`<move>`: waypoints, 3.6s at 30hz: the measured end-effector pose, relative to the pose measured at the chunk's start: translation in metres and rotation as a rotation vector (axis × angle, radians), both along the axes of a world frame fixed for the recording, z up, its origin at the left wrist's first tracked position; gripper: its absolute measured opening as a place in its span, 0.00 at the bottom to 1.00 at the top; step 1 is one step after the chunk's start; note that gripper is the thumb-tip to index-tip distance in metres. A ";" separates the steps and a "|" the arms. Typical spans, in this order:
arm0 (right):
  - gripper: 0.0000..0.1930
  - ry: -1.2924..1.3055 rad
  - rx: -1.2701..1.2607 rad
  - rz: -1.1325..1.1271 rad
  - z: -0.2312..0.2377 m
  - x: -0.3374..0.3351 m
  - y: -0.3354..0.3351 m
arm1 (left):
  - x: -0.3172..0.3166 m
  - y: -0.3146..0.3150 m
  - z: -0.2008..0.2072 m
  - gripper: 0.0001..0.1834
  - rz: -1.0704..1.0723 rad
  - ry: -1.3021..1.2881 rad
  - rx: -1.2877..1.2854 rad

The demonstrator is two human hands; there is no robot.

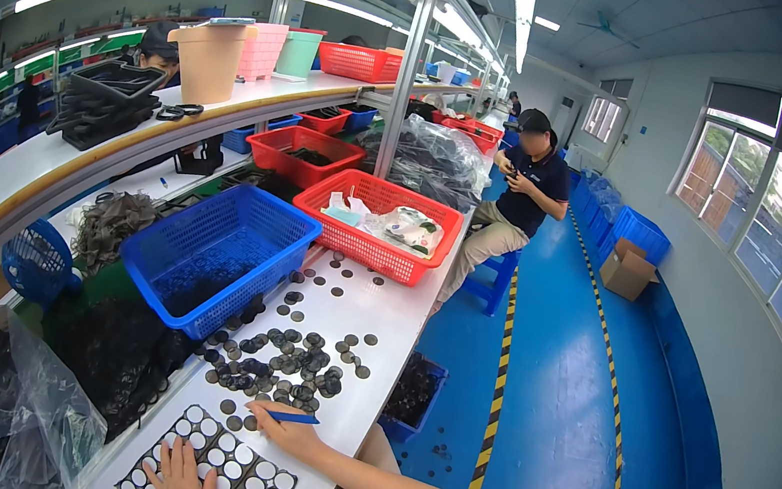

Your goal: The person places small circular components into a template grid on a manufacturing assembly line, using an alignment tool to position them precisely.

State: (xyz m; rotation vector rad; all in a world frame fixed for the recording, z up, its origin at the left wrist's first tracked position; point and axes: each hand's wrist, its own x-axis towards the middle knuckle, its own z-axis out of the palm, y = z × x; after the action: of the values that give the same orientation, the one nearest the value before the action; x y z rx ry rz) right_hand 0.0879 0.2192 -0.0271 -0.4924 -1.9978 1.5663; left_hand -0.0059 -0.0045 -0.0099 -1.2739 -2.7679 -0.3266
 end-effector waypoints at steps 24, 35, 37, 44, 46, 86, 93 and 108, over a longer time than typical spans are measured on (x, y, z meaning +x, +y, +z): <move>0.17 -0.003 0.036 0.003 -0.004 -0.001 0.002 | 0.003 0.002 0.005 0.31 0.005 -0.009 -0.032; 0.17 -0.004 0.047 -0.005 -0.001 0.000 0.001 | 0.002 -0.001 0.001 0.31 -0.003 0.021 -0.026; 0.17 -0.032 0.014 0.004 0.001 0.001 0.001 | 0.003 0.000 0.002 0.31 -0.007 0.023 -0.026; 0.17 -0.045 -0.023 -0.002 0.003 0.002 0.000 | 0.003 0.001 0.002 0.31 0.001 0.021 -0.049; 0.17 -0.054 -0.028 0.001 0.003 0.003 0.000 | 0.003 0.001 0.002 0.31 0.005 0.018 -0.054; 0.16 0.049 0.081 -0.014 -0.001 0.000 0.001 | 0.002 0.000 -0.004 0.34 0.003 -0.154 0.081; 0.16 0.024 0.033 -0.013 -0.002 0.000 0.000 | 0.003 0.001 -0.002 0.34 0.008 -0.159 0.070; 0.17 -0.010 0.069 0.008 0.008 0.005 0.001 | 0.005 0.002 0.004 0.34 0.002 -0.167 0.065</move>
State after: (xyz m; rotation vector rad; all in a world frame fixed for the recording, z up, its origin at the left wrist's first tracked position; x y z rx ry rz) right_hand 0.0928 0.2200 -0.0195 -0.4661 -2.0558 1.4974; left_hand -0.0006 -0.0024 -0.0062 -1.2843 -2.8670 -0.5416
